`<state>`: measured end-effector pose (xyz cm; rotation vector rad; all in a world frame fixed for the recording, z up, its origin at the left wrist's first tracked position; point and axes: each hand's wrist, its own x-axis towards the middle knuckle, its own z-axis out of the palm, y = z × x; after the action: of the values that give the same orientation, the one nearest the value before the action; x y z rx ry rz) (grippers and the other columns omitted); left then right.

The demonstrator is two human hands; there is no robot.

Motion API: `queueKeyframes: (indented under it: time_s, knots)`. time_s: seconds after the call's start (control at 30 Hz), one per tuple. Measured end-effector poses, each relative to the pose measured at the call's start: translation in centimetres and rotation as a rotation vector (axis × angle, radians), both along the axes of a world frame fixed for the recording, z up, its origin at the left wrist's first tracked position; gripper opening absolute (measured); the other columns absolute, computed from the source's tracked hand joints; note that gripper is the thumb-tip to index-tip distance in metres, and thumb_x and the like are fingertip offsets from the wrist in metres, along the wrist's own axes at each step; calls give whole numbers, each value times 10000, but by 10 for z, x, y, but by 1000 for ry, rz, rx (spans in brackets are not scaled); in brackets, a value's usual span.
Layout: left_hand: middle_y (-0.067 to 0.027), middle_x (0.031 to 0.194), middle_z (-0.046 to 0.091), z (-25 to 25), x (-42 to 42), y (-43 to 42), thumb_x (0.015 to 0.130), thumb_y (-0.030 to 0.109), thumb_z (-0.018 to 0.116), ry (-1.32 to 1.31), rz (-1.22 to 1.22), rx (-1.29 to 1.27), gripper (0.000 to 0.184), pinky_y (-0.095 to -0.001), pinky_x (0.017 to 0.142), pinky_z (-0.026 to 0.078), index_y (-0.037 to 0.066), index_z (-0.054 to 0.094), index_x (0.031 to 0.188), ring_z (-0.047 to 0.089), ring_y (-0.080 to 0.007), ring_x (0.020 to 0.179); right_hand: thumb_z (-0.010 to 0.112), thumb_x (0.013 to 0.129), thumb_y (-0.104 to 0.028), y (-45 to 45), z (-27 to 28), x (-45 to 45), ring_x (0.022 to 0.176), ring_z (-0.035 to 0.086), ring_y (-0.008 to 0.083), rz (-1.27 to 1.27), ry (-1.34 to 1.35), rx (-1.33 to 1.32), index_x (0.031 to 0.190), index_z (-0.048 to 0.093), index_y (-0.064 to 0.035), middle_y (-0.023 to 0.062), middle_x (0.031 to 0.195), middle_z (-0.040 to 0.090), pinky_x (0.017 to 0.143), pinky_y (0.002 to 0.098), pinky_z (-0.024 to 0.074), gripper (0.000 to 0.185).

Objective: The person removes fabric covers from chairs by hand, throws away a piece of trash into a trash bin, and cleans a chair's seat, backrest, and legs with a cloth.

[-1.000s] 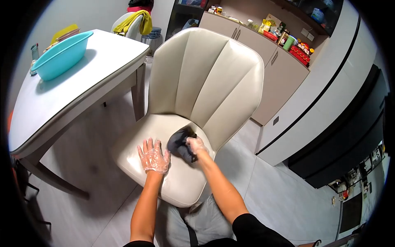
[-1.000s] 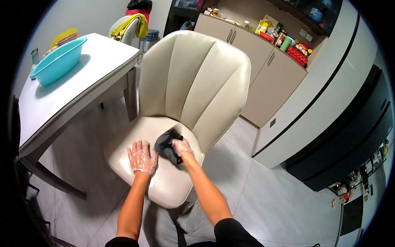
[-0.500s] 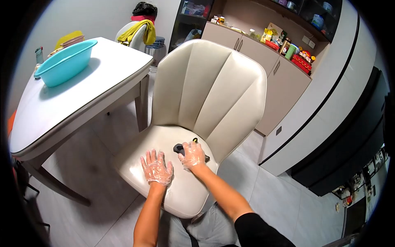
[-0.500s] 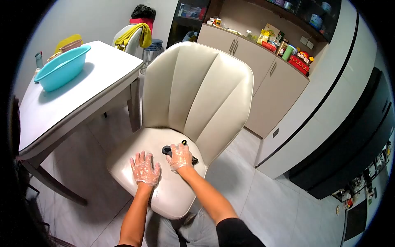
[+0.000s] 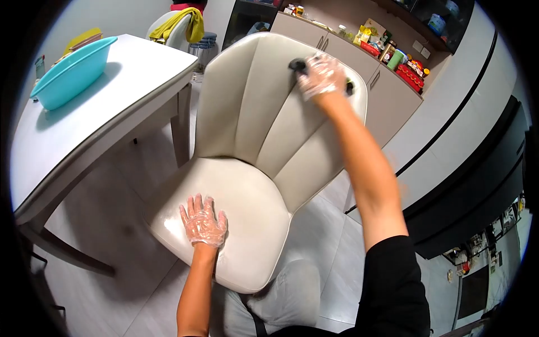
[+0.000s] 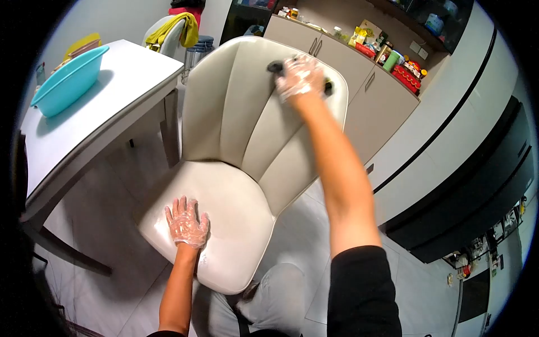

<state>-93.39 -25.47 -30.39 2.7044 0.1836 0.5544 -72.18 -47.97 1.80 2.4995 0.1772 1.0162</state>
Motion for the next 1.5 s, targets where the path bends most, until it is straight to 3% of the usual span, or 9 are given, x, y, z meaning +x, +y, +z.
queueKeyframes:
  time_s: [0.23,0.33,0.43,0.67,0.77,1.0,1.17,1.3,1.5]
  knots:
    - [-173,1454,484,-3,4,2,880,390,553,-30,3,-42,503,-546,1198,141,95,589,1286,350,-347,1412,563,853,-183,8,-251,-7,1065,538,251,414,72,-287,1124,643,-74,90,1091,575,846,374,430,302]
    - [-173,1452,485,0,-1,1,883,388,548,-7,5,-48,493,-539,1199,145,90,600,1273,351,-342,1414,620,835,-200,9,-234,-45,1097,540,240,386,664,-526,996,718,-119,49,1117,583,879,362,443,206]
    - [-172,1455,483,-4,-2,2,884,376,549,-39,-8,-40,500,-536,1199,152,78,592,1284,353,-344,1412,626,845,-189,-7,-182,-38,1085,602,272,381,679,-760,933,738,-164,52,1192,604,739,379,568,145]
    - [-170,1442,492,-2,0,2,884,374,559,-24,-1,-19,494,-539,1194,158,81,586,1281,355,-343,1411,587,815,-93,-58,35,-13,978,666,335,75,-43,-66,1033,652,-113,129,1128,623,827,424,574,228]
    - [-163,1441,496,-6,0,1,884,380,558,-5,0,-23,488,-539,1194,160,90,589,1276,356,-340,1411,569,851,-129,-38,-4,-26,984,667,339,4,-72,56,1060,650,-113,147,1140,623,822,444,572,225]
    - [-147,1455,489,-8,2,5,894,394,534,31,4,-18,502,-523,1200,157,108,586,1303,352,-321,1417,593,826,-106,-14,-298,-95,998,671,296,101,693,-183,997,694,-56,149,1045,656,786,446,576,204]
    - [-137,1461,485,-7,2,3,897,395,526,30,14,-4,489,-519,1199,162,115,588,1293,354,-317,1417,588,801,-111,-29,-172,-97,944,670,250,81,672,-494,842,704,-79,111,927,678,705,419,583,126]
    - [-126,1455,494,-15,5,2,894,402,532,-1,17,12,483,-529,1194,166,120,591,1282,358,-313,1415,657,737,-157,-55,-44,-87,887,662,277,159,-7,-209,982,662,-127,109,967,656,672,404,570,247]
    - [-123,1447,501,-16,7,2,894,398,536,2,14,1,484,-525,1195,165,124,583,1290,358,-311,1416,639,688,-157,-48,-152,-98,747,610,252,297,-147,-205,1019,622,-151,61,843,607,554,394,467,331]
